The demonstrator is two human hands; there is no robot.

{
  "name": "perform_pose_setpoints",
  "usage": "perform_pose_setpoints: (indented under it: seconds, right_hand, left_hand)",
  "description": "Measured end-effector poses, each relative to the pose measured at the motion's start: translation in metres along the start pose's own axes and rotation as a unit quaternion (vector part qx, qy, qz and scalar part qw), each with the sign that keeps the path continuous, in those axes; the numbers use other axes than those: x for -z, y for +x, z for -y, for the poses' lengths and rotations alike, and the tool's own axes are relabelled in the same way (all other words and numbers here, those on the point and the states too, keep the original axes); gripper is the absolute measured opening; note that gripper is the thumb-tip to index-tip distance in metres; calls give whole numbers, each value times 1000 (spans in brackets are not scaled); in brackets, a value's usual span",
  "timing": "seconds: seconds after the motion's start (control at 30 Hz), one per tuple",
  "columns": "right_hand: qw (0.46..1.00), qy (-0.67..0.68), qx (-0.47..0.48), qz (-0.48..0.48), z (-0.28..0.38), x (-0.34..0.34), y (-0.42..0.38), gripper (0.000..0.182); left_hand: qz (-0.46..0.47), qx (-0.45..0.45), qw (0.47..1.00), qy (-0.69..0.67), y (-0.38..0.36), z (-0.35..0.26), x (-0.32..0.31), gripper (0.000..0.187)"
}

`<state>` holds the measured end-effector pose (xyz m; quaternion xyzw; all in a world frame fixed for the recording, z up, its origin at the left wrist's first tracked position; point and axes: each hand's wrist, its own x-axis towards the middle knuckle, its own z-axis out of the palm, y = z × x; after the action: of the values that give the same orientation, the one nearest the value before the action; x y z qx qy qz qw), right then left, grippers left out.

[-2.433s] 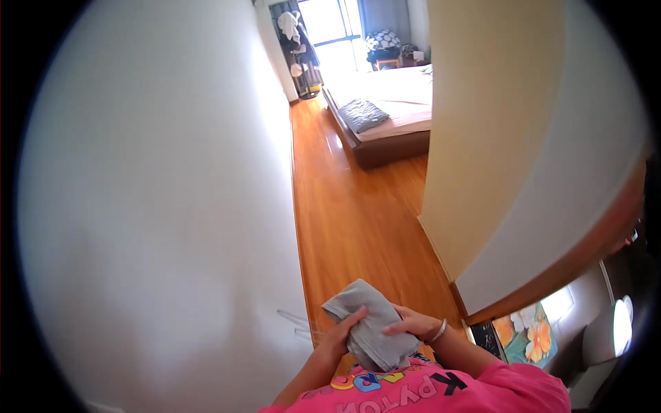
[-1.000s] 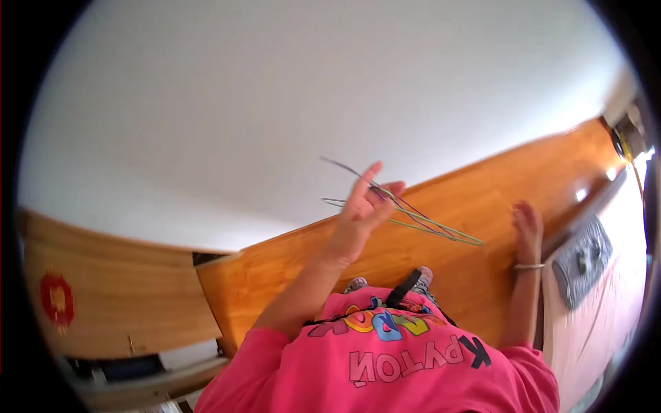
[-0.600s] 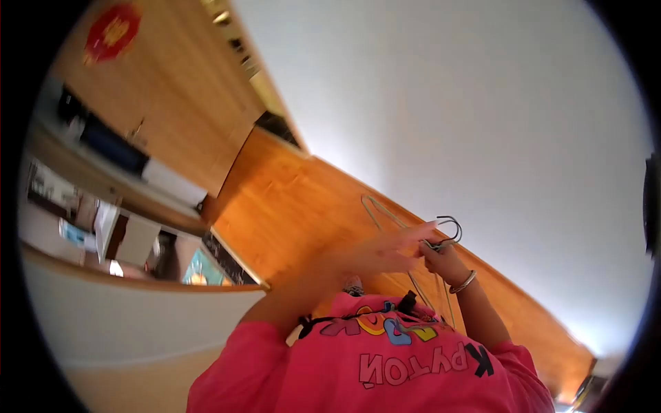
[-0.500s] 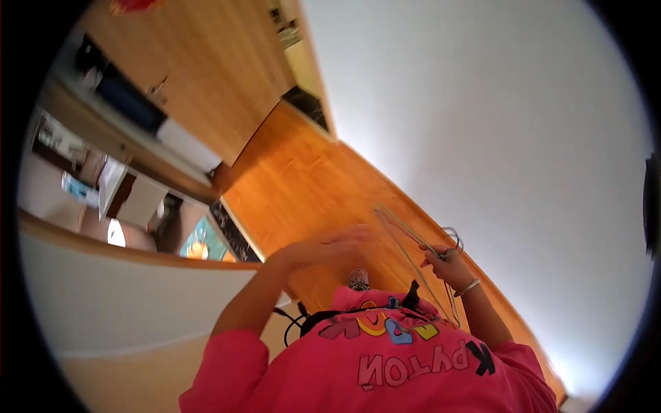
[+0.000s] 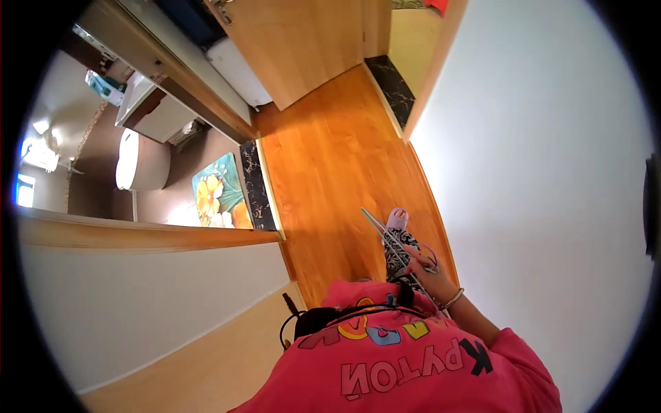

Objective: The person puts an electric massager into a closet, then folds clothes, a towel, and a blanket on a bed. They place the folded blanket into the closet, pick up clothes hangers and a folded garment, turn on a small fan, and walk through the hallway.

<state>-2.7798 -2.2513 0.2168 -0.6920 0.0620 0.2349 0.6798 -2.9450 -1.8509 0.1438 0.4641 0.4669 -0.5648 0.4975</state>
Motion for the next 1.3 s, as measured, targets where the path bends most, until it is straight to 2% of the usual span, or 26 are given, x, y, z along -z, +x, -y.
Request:
perform_pose_setpoints:
  seconds: [0.07,0.17,0.23,0.27,0.33,0.37,0.4,0.43,0.47,0.5,0.57,0.6,0.63,0.67,0.7,0.77,0.8,0.87,0.9,0.93,1.03,1.1,1.17,1.2,1.23,1.3]
  right_hand:
    - [997,-45,33,56,23,13,50,34]
    - [996,40,28,78,79,35,123,30]
    - [960,-129,145,202,108,52,175,28]
    - [960,-112,152,207,126,48,193,27]
    - [924,-93,246,278,141,21,243,32]
    - [924,-85,244,282,166,8,264,32]
    - [879,-236,206,359,197,-3,282,29]
    - [804,-380,164,426,216,-6,298,27]
    - [804,-377,164,429,211,-4,320,27]
    - [805,-304,125,494,194,-2,346,28]
    - [798,-232,84,550,210,20,375,30]
    - [846,-218,79,480,222,40,378,30]
    - [889,-201,75,404,233,58,384,30]
    - [912,-197,129,337,219,75,399,32]
    - [928,-190,177,267,206,90,410,34]
    - [961,-190,99,175,240,117,426,30]
    - [950,-217,191,119,235,128,447,27]
    - [971,-172,159,55,246,133,468,21]
    - [993,-100,53,43,264,132,477,19]
    - [999,-17,26,27,267,126,492,29]
    - [999,-28,-18,-37,296,130,537,36]
    - [992,-100,71,-36,303,141,564,41]
    - [985,-18,-147,-93,324,150,575,46]
    - [987,-11,-111,-112,324,156,589,45]
    - [989,-5,-75,-130,323,162,603,44]
    - [978,47,-128,-159,319,188,630,39]
  left_hand:
    - [4,-35,999,-22,-3,-45,-21,73]
    - [4,-61,997,-49,-18,-120,-47,76]
    - [4,-63,996,-65,-33,-167,-57,78]
    - [7,-63,995,-74,-42,-190,-61,79]
    - [18,-49,994,-99,-63,-229,-63,81]
    - [22,-41,993,-113,-76,-251,-64,82]
    - [28,-32,991,-126,-89,-274,-65,83]
    - [34,-25,989,-140,-101,-298,-66,84]
    - [40,-19,988,-150,-114,-325,-66,85]
    - [47,-15,986,-158,-124,-354,-64,86]
    - [56,-15,985,-163,-143,-423,-61,88]
    - [30,-24,982,-184,-154,-458,-63,90]
    - [54,-53,986,-150,-146,-494,-50,89]
    - [78,-78,987,-116,-137,-528,-37,88]
    - [62,-82,990,-96,-147,-570,-40,86]
    - [57,-114,992,-6,-151,-663,-47,84]
    - [72,-134,987,60,-146,-702,-48,83]
    - [94,-165,969,157,-158,-769,-64,84]
    - [87,-178,956,214,-164,-795,-61,86]
    - [80,-167,958,217,-173,-821,-60,86]
    - [55,-155,961,224,-181,-877,-56,85]
    - [36,-157,958,239,-172,-914,-52,83]
    - [-49,-305,869,385,-166,-935,-54,76]
    - [-56,-296,880,369,-167,-951,-49,68]
    - [-55,-291,878,377,-169,-966,-50,68]
    - [-109,-342,796,487,-175,-1002,-49,60]
